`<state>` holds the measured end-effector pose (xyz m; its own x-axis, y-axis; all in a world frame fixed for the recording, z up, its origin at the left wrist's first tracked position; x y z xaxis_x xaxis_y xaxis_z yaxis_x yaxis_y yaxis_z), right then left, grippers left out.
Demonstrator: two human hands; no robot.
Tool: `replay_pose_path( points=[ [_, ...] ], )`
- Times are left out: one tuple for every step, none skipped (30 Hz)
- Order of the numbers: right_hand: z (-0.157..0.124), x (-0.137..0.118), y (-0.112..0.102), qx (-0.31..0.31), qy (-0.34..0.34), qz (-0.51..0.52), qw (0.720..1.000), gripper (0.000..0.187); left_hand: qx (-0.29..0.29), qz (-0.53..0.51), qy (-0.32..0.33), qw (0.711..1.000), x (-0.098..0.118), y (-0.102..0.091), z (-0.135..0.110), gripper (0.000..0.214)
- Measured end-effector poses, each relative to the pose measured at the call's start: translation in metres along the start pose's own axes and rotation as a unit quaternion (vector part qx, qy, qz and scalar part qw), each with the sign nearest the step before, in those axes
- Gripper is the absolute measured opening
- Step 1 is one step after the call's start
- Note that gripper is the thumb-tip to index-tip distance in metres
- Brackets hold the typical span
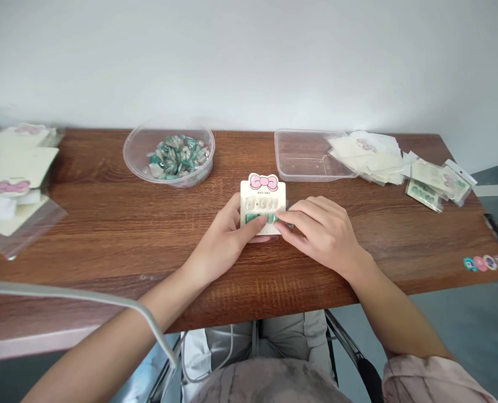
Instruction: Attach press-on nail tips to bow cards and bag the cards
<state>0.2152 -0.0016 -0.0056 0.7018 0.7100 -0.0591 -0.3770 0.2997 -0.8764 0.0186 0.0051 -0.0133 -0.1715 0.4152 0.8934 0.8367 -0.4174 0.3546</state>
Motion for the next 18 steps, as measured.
replay_pose_path(
  points=[
    [-0.0002, 0.0004, 0.0007, 0.004, 0.0, 0.006, 1.0, 0.015, 0.0, -0.004, 0.002, 1.0, 0.0002, -0.0002, 0.0004, 0.049],
    [-0.0003, 0.0008, 0.0013, 0.006, 0.001, 0.012, 1.0, 0.014, 0.002, -0.009, 0.005, 1.0, 0.0003, -0.0004, 0.0009, 0.049],
    [-0.0003, 0.0013, 0.002, 0.009, 0.004, 0.018, 1.0, 0.014, 0.002, -0.013, 0.008, 1.0, 0.0003, -0.0007, 0.0014, 0.05],
    [-0.0002, 0.0017, 0.0027, 0.01, 0.006, 0.023, 1.0, 0.014, 0.002, -0.017, 0.011, 1.0, 0.0003, -0.001, 0.002, 0.05],
    [0.0, 0.0021, 0.0033, 0.012, 0.01, 0.029, 0.999, 0.014, 0.001, -0.021, 0.014, 1.0, 0.0002, -0.0013, 0.0024, 0.051],
    [0.0002, 0.0025, 0.0038, 0.014, 0.015, 0.037, 0.999, 0.013, 0.0, -0.023, 0.016, 1.0, 0.0002, -0.0016, 0.0027, 0.052],
    [0.0003, 0.0028, 0.0041, 0.017, 0.021, 0.049, 0.998, 0.012, -0.002, -0.024, 0.017, 1.0, 0.0002, -0.0019, 0.0029, 0.053],
    [0.0002, 0.0029, 0.0041, 0.024, 0.027, 0.067, 0.997, 0.009, -0.004, -0.025, 0.018, 1.0, 0.0003, -0.0021, 0.0028, 0.053],
    [-0.0002, 0.003, 0.0038, 0.032, 0.036, 0.092, 0.995, 0.005, -0.007, -0.025, 0.019, 0.999, 0.0005, -0.0022, 0.0025, 0.053],
    [-0.0008, 0.003, 0.0033, 0.041, 0.049, 0.122, 0.99, 0.007, -0.009, -0.024, 0.02, 0.999, 0.0008, -0.0023, 0.002, 0.053],
    [-0.0017, 0.003, 0.0026, 0.049, 0.065, 0.159, 0.984, 0.013, -0.011, -0.023, 0.023, 0.999, 0.0011, -0.0023, 0.0015, 0.053],
    [-0.0028, 0.0029, 0.0018, 0.055, 0.085, 0.201, 0.974, 0.02, -0.013, -0.022, 0.026, 0.999, 0.0014, -0.0023, 0.0009, 0.054],
    [-0.004, 0.0029, 0.001, 0.059, 0.109, 0.245, 0.961, 0.025, -0.014, -0.021, 0.029, 0.999, 0.0016, -0.0024, 0.0003, 0.054],
    [-0.0053, 0.0029, 0.0004, 0.061, 0.136, 0.291, 0.945, 0.029, -0.015, -0.02, 0.032, 0.999, 0.0017, -0.0026, -0.0001, 0.054],
    [-0.0064, 0.003, -0.0001, 0.062, 0.163, 0.336, 0.926, 0.031, -0.016, -0.02, 0.033, 0.999, 0.0017, -0.0029, -0.0005, 0.054],
    [-0.0073, 0.0032, -0.0004, 0.06, 0.191, 0.379, 0.904, 0.032, -0.017, -0.021, 0.034, 0.999, 0.0015, -0.0033, -0.0007, 0.054],
    [-0.0078, 0.0035, -0.0004, 0.052, 0.218, 0.419, 0.88, 0.032, -0.018, -0.022, 0.034, 0.999, 0.0013, -0.0038, -0.0009, 0.053],
    [-0.0079, 0.0038, -0.0001, 0.039, 0.242, 0.457, 0.855, 0.034, -0.02, -0.023, 0.035, 0.999, 0.001, -0.0042, -0.0009, 0.053]
  ],
)
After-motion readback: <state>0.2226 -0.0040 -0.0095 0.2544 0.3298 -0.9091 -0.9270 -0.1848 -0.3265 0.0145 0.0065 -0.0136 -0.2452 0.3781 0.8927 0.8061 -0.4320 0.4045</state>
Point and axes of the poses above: each hand's wrist, its own z-axis towards the middle knuckle, its own y-axis out of the palm, x = y × z, the point moved 1 cm from there along z, towards the middle knuckle, and after that the axes turned 8 degrees about -x, right-handed, at the moved point
